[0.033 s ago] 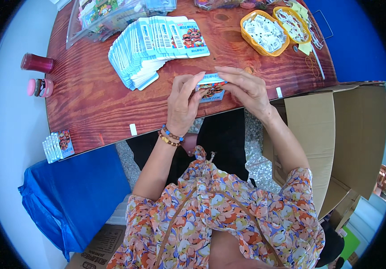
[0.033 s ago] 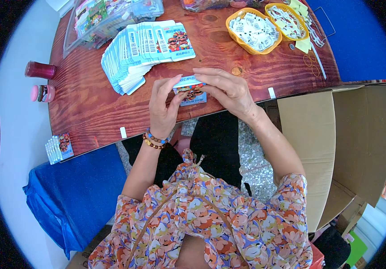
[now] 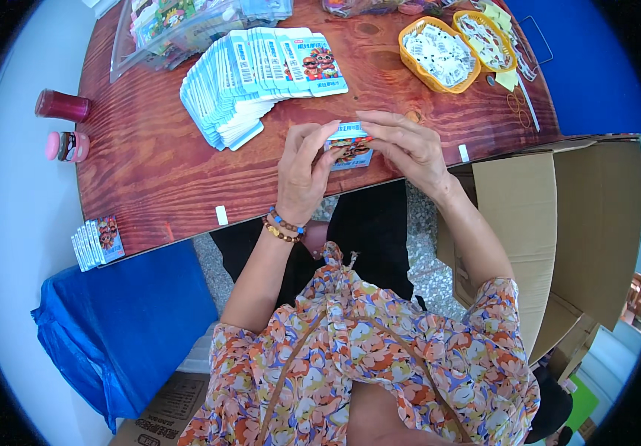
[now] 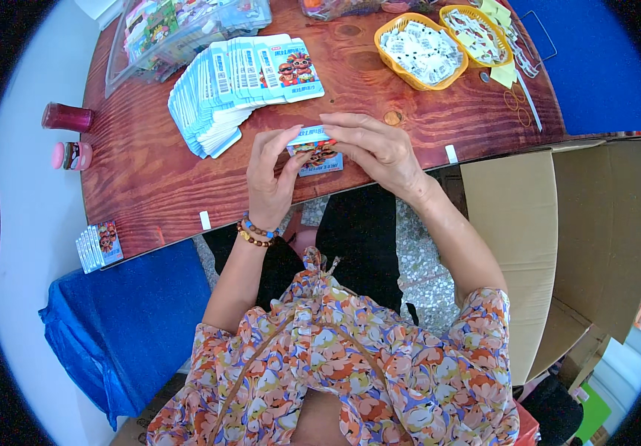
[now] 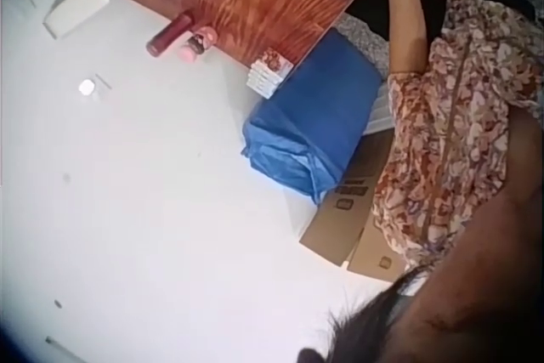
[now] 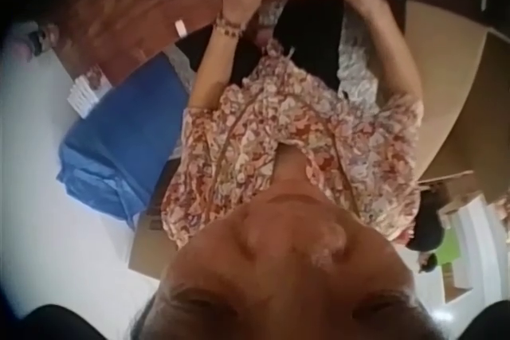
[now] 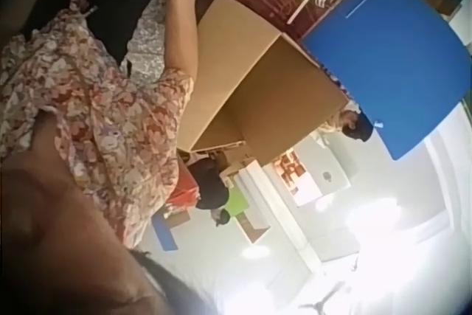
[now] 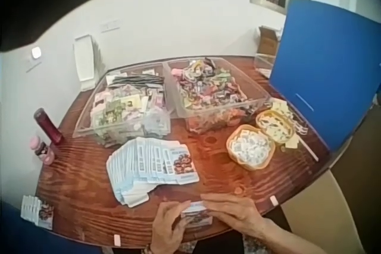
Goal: Filling small plastic containers with toy items and sealing them.
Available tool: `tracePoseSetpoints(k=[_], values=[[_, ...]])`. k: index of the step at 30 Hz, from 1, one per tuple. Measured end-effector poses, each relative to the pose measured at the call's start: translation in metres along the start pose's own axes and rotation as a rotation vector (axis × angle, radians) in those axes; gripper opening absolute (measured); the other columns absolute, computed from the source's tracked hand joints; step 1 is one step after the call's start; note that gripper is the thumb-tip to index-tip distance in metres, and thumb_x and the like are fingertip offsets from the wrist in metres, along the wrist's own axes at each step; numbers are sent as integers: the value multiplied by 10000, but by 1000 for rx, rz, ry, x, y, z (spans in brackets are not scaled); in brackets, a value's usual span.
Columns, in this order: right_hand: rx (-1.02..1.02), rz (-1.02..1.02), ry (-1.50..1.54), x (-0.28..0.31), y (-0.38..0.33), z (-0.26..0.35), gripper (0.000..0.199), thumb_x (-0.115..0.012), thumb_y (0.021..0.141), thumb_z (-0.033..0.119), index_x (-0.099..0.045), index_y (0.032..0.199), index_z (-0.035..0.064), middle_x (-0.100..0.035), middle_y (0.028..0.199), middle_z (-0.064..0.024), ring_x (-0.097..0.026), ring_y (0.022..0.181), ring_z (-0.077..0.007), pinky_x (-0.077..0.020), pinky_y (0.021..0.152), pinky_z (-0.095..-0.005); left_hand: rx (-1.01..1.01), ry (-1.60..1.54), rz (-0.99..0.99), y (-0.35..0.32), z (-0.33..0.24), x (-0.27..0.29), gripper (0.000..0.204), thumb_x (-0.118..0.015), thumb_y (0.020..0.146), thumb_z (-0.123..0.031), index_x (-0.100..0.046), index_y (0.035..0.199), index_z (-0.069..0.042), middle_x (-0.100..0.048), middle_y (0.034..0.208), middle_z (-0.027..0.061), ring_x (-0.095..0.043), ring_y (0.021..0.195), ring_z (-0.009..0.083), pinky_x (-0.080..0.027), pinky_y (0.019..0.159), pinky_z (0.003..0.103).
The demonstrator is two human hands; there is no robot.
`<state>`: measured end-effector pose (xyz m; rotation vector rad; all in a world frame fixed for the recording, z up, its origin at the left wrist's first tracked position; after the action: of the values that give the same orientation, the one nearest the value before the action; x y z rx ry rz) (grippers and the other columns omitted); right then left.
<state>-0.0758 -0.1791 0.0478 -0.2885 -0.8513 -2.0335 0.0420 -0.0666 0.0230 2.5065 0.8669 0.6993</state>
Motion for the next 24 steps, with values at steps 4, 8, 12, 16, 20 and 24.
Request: tracePoseSetpoints(k=[4, 8, 12, 16, 20, 24], values=[[-20, 60, 43, 6, 5, -3, 231, -686, 841, -52, -718, 1063, 2, -684, 1189, -155, -687, 1070, -260, -577, 863, -330, 1, -63, -9, 4, 0, -3, 482, -707, 788, 112, -653, 1222, -93, -582, 1037, 110, -622, 877, 237, -526, 709, 329], [31, 86, 37, 3, 13, 0, 221, -702, 836, -33, -714, 1054, 3, -691, 1147, -144, -691, 1032, -254, -572, 856, -327, -28, -42, -32, 6, -2, 4, 426, -716, 789, 103, -669, 1173, -75, -583, 1025, 106, -622, 862, 221, -524, 713, 319], [63, 101, 5, -9, 30, 33, 246, -706, 831, -5, -714, 1076, 6, -686, 1107, -150, -675, 1022, -270, -550, 863, -349, -69, 72, -38, 4, -23, 31, 349, -715, 806, 37, -681, 1133, -80, -594, 987, 114, -631, 866, 265, -527, 724, 347], [-20, 132, 19, -8, 13, 39, 267, -686, 847, 2, -711, 1113, 9, -675, 1137, -138, -663, 1045, -265, -525, 900, -341, -37, -67, -99, -10, -35, 38, 315, -722, 819, -31, -693, 1131, -73, -622, 984, 102, -622, 882, 235, -518, 750, 330], [-84, 265, 190, -55, 20, 49, 251, -655, 873, -21, -702, 1118, 9, -667, 1188, -133, -657, 1072, -256, -515, 902, -325, -66, 281, -137, -38, -47, 96, 272, -656, 850, -61, -658, 1122, -62, -612, 1006, 138, -616, 929, 317, -512, 795, 413], [-93, 212, 13, -66, 22, 26, 234, -617, 914, -34, -665, 1142, -8, -643, 1263, -140, -644, 1114, -234, -501, 920, -307, 136, 818, -373, -61, -22, 242, 332, -614, 886, -54, -635, 1216, -86, -585, 947, 149, -582, 896, 328, -476, 773, 448]])
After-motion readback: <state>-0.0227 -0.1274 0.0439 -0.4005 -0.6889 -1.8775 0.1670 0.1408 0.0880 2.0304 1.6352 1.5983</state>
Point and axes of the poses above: each hand's wrist, its own y-axis towards the middle knuckle, its own x-axis out of the back of the hand, z = x × y, the point moved 10 cm from there along y, towards the middle knuckle
